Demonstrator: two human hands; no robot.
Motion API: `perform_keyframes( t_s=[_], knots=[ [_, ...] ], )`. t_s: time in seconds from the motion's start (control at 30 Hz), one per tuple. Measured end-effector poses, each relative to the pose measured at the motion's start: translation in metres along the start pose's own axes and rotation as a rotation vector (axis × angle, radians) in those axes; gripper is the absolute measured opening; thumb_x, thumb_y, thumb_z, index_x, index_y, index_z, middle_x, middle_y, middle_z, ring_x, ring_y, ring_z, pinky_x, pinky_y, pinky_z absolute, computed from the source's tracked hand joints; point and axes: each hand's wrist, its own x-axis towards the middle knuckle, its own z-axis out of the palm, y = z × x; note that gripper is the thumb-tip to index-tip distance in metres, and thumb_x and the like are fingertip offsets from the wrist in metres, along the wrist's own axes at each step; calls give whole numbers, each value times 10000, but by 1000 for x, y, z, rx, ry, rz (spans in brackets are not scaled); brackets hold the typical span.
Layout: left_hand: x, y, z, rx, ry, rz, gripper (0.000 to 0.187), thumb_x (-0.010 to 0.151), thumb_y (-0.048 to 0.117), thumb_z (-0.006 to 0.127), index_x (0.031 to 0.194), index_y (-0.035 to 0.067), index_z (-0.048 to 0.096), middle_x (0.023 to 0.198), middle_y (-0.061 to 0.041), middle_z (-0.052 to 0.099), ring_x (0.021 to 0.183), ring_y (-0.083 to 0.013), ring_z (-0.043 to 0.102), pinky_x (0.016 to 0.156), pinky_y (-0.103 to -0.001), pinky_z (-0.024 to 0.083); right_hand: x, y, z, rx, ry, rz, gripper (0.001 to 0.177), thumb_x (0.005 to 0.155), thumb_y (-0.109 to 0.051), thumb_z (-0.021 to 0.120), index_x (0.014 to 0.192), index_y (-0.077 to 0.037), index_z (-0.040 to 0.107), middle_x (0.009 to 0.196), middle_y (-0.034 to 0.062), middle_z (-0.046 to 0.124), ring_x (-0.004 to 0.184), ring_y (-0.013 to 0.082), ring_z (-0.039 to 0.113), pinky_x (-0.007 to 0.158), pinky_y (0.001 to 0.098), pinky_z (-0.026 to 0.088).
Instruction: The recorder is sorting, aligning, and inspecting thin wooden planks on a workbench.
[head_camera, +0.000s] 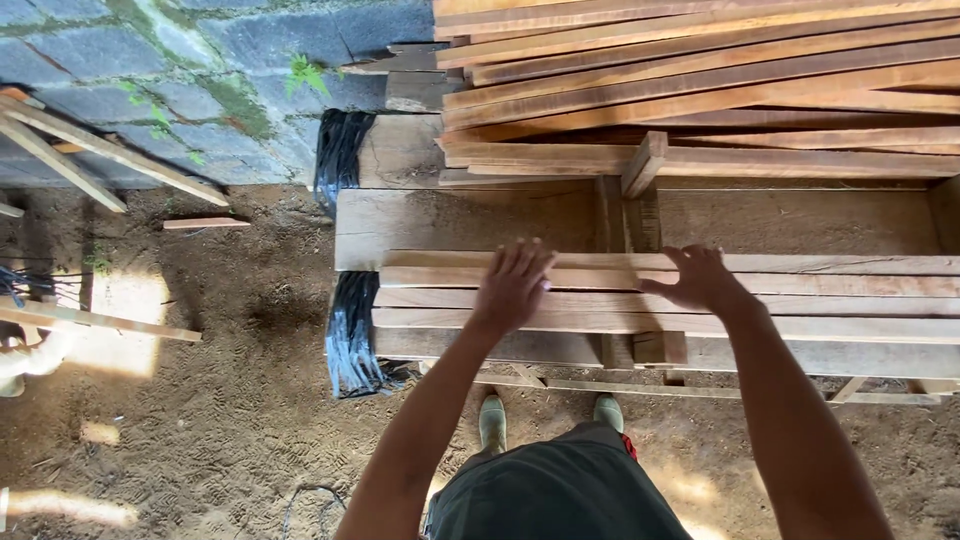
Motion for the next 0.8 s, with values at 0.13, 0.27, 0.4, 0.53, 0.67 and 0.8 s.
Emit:
perform_keyframes(
  t_s=[0.13,0.27,0.4,0.53,0.67,0.8],
  knots=[
    [-42,-57,-57,117,14,-71,460,1039,432,437,1455,267,545,1444,-127,567,1367,-361,516,1114,-543,375,33,-11,9,-135,-104,61,1130,757,-957,542,1607,-231,383,1626,221,412,1538,424,326,1231,600,301],
    [-79,-105,-85,146,48,-200,426,1062,385,434,1420,217,592,1415,-120,602,1347,-340,546,1112,-531,396,-11,-104,-21,-21,-153,-91,1064,819,-880,534,1596,-167,396,1556,222,509,1479,428,431,1219,573,351],
    [-111,-159,-87,-256,-36,-646,536,1108,431,342,1554,160,462,1586,-149,457,1479,-356,399,1189,-490,342,5,-159,19,230,137,-541,556,993,-445,576,1448,-126,601,1358,229,651,1323,452,569,1177,619,361],
    [-127,-163,-89,-939,7,-750,553,1121,358,284,1611,108,344,1647,-201,324,1524,-421,252,1256,-538,228,41,-177,87,188,363,-709,475,973,-445,632,1416,-274,626,1397,154,592,1400,428,479,1203,681,232],
    [-135,-169,-70,-1355,152,-838,557,1139,335,236,1656,128,218,1697,-149,203,1562,-337,153,1281,-492,137,38,-185,100,88,676,-675,353,996,-516,587,1313,-388,675,1410,73,575,1410,358,475,1217,618,229],
    [-137,-163,-59,-1353,245,-887,559,1143,216,393,1647,82,192,1678,-203,201,1546,-358,157,1268,-490,171,39,-188,105,10,802,-714,313,999,-487,601,1266,-355,697,1370,27,611,1373,294,516,1223,587,238]
  ],
)
